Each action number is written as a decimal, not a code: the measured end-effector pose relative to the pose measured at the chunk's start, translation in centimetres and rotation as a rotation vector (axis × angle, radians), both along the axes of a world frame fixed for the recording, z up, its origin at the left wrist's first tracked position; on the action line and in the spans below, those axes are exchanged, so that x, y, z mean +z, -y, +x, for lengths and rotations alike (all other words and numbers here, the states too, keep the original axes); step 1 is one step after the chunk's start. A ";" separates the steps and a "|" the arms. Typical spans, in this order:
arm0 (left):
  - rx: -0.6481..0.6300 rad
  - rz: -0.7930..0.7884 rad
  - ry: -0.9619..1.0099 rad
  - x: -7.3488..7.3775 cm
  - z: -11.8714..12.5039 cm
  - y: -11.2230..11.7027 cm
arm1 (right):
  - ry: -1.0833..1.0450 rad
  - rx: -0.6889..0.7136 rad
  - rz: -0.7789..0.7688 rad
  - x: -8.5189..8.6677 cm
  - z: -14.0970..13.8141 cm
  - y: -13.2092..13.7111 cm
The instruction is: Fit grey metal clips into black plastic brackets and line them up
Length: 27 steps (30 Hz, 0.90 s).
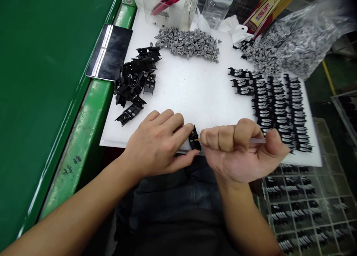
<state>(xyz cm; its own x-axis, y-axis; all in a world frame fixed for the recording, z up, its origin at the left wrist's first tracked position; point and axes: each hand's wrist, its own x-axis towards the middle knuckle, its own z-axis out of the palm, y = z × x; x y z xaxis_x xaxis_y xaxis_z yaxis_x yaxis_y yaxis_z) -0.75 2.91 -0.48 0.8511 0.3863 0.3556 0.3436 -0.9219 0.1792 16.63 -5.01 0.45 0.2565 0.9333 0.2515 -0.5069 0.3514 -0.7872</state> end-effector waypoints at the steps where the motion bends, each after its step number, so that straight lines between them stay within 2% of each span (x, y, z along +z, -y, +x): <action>1: 0.001 0.000 0.000 0.0 0.0 0.0 | 0.001 -0.006 -0.002 0.0 0.0 0.0; 11: 0.000 0.000 -0.003 0.0 0.0 0.0 | 0.015 -0.050 -0.025 0.3 -0.3 0.0; 22: -0.001 -0.019 -0.009 -0.1 0.0 0.0 | 0.030 -0.025 0.006 -0.1 -0.4 0.4; 25: -0.007 -0.025 -0.006 0.1 -0.2 0.0 | 0.021 -0.045 -0.025 0.8 0.0 0.5; 27: -0.014 -0.040 -0.012 0.4 -0.3 0.1 | 0.023 -0.120 -0.047 2.0 0.7 -0.4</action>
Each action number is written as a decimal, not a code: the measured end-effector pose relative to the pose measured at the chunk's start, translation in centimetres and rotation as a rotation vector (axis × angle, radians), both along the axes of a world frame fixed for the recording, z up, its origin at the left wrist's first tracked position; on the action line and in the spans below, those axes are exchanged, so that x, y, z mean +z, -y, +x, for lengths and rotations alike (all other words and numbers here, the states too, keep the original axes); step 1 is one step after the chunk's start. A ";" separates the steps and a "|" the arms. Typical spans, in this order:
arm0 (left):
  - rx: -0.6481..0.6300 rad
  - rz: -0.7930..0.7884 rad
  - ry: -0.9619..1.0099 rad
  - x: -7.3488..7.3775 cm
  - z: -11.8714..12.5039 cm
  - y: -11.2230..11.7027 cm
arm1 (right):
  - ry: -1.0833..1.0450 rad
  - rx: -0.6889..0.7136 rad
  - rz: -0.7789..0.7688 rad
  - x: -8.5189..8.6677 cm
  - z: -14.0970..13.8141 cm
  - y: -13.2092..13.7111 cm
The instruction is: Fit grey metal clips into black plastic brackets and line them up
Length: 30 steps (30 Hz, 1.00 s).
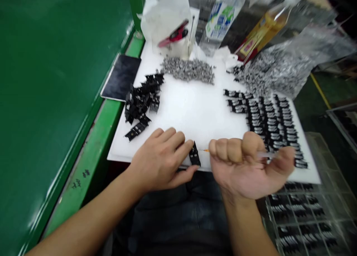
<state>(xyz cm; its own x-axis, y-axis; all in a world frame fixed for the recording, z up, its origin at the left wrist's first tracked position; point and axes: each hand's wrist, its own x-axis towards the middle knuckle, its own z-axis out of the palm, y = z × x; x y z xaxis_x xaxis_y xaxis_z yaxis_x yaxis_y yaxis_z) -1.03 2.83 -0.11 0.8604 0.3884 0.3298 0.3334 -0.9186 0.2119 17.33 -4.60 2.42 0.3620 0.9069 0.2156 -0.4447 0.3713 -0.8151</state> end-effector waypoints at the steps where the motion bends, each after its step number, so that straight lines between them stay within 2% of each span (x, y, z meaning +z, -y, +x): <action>1: 0.003 -0.017 -0.002 0.1 0.0 0.0 | 0.025 -0.041 -0.004 0.6 0.3 -0.9; 4: 0.014 -0.038 -0.008 0.3 -0.1 0.2 | 0.213 -0.054 0.039 2.0 0.5 -4.9; 7: 0.025 -0.050 -0.015 0.4 -0.2 0.2 | 0.480 0.104 0.028 2.1 0.0 -8.9; 9: 0.032 -0.053 -0.011 0.4 -0.4 0.3 | 0.701 0.272 -0.067 2.1 0.3 -10.6; 11: 0.033 -0.057 -0.016 0.4 -0.5 0.3 | 0.796 0.344 -0.102 2.6 1.3 -11.8; 12: 0.031 -0.060 -0.020 0.3 -0.5 0.3 | 0.804 0.297 -0.083 2.9 2.1 -12.4; 14: 0.031 -0.060 -0.025 0.2 -0.5 0.4 | 0.910 0.082 -0.022 3.7 3.5 -13.9; 16: 0.036 -0.055 -0.023 0.1 -0.6 0.4 | 1.230 -0.081 0.005 4.0 4.3 -15.8; 18: 0.041 -0.051 -0.018 0.0 -0.6 0.4 | 1.538 -0.085 0.003 3.7 4.3 -17.8; 20: 0.042 -0.051 -0.013 -0.2 -0.6 0.4 | 1.667 -0.034 -0.007 3.0 3.8 -19.3; 25: 0.034 -0.054 -0.012 -0.4 -0.6 0.4 | 1.770 -0.024 -0.036 1.3 2.4 -20.9; 30: 0.039 -0.048 -0.024 -0.4 -0.5 0.4 | 1.722 -0.047 -0.039 0.8 1.7 -21.6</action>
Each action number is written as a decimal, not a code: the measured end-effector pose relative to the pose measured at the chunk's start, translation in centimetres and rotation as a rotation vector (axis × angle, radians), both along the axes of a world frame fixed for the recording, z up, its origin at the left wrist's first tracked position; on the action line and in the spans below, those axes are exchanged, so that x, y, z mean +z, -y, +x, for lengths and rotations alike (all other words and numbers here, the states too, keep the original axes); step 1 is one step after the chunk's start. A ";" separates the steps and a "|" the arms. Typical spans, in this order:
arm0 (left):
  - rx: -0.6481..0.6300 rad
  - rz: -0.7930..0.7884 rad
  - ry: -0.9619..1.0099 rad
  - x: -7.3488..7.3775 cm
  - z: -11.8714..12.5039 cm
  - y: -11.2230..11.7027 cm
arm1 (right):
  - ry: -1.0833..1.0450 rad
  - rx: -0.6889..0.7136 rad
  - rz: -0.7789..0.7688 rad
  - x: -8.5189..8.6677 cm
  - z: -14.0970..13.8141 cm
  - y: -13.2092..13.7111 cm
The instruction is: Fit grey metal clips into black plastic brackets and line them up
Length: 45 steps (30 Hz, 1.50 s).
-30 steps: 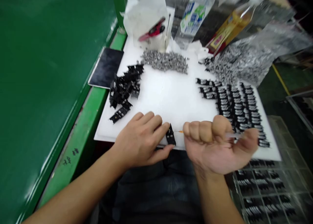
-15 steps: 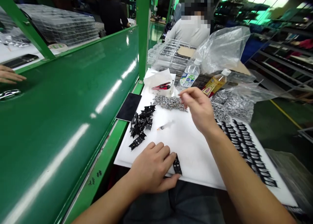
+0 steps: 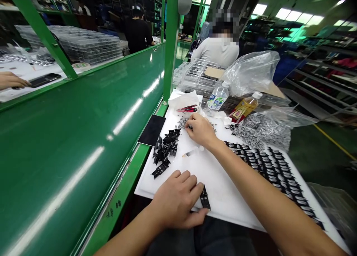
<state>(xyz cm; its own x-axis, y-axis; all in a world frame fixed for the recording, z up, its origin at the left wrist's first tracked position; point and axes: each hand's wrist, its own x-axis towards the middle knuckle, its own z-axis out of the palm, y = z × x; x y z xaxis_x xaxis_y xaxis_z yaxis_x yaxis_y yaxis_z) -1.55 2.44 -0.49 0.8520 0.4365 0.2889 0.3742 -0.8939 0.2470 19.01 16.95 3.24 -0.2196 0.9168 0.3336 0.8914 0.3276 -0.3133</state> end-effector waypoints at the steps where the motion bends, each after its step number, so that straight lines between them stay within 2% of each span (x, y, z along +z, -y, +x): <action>1: -0.001 0.001 -0.005 0.0 0.0 0.0 | -0.028 0.001 0.005 0.1 -0.1 0.0; 4: -0.004 0.003 -0.015 0.1 0.0 0.0 | -0.133 0.004 -0.001 0.6 0.2 0.8; 6: -0.001 0.004 -0.017 0.3 -0.1 0.1 | -0.204 0.011 -0.028 1.1 1.0 2.6; 10: 0.001 0.020 -0.015 0.5 -0.1 0.0 | -0.266 0.046 -0.126 1.8 3.0 9.3; 14: -0.016 0.028 -0.021 0.5 -0.1 0.0 | -0.185 0.094 -0.191 1.4 4.2 16.4; 18: -0.024 0.048 -0.010 0.4 0.0 -0.1 | -0.109 0.138 -0.176 0.0 4.7 20.0; 27: -0.016 0.075 -0.005 0.4 0.0 0.0 | -0.063 0.118 -0.081 -1.6 5.9 20.6; 34: -0.013 0.058 0.014 0.4 0.2 0.0 | -0.218 0.011 -0.062 -2.0 5.5 20.4; 39: -0.007 0.060 0.038 0.5 0.5 0.1 | -0.333 -0.070 -0.081 -2.4 5.1 20.6; 45: -0.003 0.048 0.043 0.5 0.5 0.0 | -0.354 -0.083 -0.163 -2.0 5.1 20.3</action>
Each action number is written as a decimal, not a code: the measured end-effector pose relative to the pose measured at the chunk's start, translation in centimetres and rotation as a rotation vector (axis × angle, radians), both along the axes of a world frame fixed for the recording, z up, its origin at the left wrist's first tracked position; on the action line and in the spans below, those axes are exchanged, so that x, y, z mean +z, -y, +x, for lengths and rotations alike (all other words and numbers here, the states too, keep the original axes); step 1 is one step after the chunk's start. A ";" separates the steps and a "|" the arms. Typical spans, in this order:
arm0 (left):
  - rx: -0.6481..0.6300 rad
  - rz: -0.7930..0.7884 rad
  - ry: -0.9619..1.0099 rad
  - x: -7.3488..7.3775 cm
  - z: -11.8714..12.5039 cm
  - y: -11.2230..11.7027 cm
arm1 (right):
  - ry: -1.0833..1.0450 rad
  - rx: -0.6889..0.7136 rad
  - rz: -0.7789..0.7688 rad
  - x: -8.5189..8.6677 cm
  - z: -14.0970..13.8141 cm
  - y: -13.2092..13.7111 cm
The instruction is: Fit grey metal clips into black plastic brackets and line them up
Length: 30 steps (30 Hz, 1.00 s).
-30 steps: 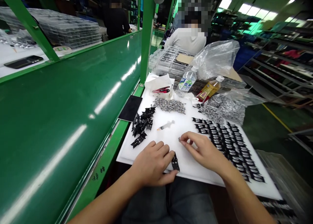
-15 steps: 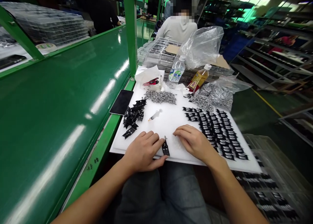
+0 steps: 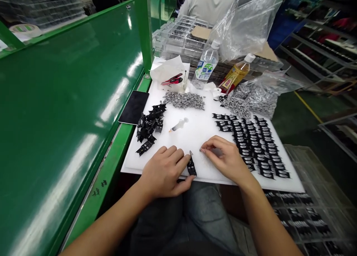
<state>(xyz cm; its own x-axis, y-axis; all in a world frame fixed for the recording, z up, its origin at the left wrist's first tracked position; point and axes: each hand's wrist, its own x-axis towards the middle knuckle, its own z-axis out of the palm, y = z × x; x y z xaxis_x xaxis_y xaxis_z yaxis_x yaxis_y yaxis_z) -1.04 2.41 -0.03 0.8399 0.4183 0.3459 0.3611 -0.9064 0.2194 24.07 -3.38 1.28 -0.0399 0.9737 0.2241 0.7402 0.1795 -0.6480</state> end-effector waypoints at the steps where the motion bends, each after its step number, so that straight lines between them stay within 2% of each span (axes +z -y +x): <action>1: 0.000 -0.002 0.000 0.0 0.0 0.0 | 0.011 0.005 -0.005 0.2 0.0 0.0; 3: -0.005 -0.009 0.003 -0.1 0.0 0.0 | 0.016 0.015 0.009 0.8 -0.3 0.1; 6: -0.021 -0.015 0.008 -0.1 0.0 -0.1 | -0.096 0.025 0.040 1.7 -1.1 0.9; 9: -0.026 -0.015 0.008 -0.2 0.0 -0.2 | -0.181 0.062 -0.008 1.9 -2.2 1.9; 16: -0.032 -0.025 0.002 -0.3 0.1 -0.3 | -0.152 0.119 -0.045 0.8 -3.0 2.5; 21: -0.029 -0.024 -0.013 -0.2 0.1 -0.4 | -0.053 0.153 -0.053 1.2 -3.2 2.4; 30: -0.033 0.003 -0.023 0.0 0.2 -0.2 | -0.023 0.063 -0.159 1.5 -3.8 2.6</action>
<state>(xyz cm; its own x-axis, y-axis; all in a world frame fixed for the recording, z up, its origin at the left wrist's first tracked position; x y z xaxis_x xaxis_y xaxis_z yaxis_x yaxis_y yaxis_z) -0.86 2.64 -0.06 0.8612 0.3890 0.3270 0.3356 -0.9186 0.2089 20.28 -5.98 2.81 -0.0981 0.9928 0.0694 0.7154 0.1188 -0.6885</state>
